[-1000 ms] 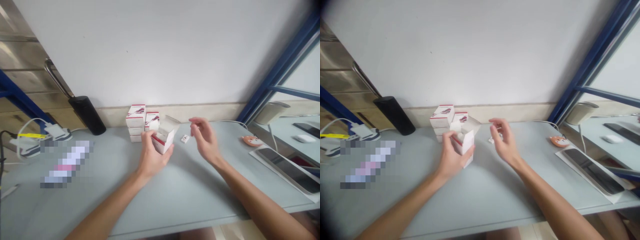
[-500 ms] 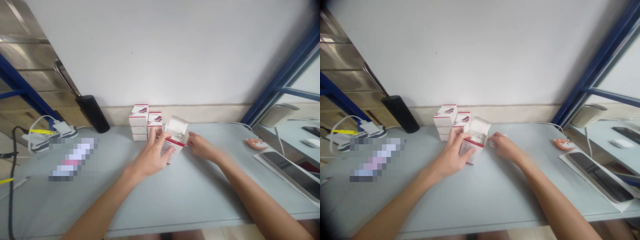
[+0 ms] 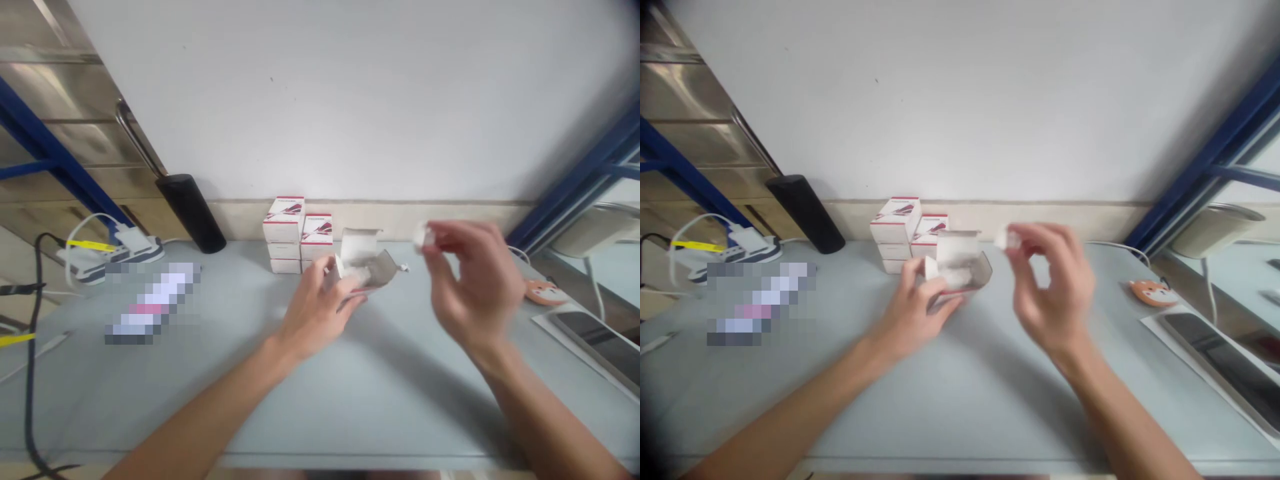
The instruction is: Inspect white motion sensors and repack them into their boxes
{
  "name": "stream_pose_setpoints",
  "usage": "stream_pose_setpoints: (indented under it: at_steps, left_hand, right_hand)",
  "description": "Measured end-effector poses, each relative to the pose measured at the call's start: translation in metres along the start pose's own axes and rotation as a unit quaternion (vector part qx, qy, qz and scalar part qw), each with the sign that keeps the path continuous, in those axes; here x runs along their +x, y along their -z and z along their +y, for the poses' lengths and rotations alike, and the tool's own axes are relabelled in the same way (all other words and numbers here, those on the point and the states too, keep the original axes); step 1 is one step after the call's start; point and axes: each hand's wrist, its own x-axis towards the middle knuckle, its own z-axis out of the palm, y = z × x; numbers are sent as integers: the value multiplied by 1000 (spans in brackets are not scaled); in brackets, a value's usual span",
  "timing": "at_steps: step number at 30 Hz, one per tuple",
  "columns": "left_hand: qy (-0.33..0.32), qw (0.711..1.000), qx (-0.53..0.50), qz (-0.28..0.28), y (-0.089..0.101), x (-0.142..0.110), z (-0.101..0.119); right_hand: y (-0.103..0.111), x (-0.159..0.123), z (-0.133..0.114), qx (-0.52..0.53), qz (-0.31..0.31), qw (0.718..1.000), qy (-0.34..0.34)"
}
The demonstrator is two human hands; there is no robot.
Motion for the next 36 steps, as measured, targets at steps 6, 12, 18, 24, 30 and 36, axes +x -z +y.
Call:
stream_pose_setpoints:
  at_steps: [6, 12, 18, 24, 30, 36]
  left_hand:
    - [-30, 999, 20, 8, 3, -1, 15]
    - [-57, 998, 8, 39, 1, -2, 14]
    - [-64, 997, 8, 32, 0, -5, 9]
    - [-69, 997, 13, 31, 1, 0, 5]
    - [-106, 994, 11, 40, 0, 0, 1]
    - [-104, 994, 21, 28, 1, 0, 3]
  right_hand:
    - [-9, -23, -27, 31, -126, 985, 117]
    - [-4, -22, -23, 32, -184, 975, 120]
    - [-6, -22, -28, 46, -182, 977, 102]
    - [-11, -17, -27, 70, -193, 975, 81]
    - [-12, -20, -25, 69, -178, 977, 99]
    - [-11, -19, -27, 82, -227, 966, 91]
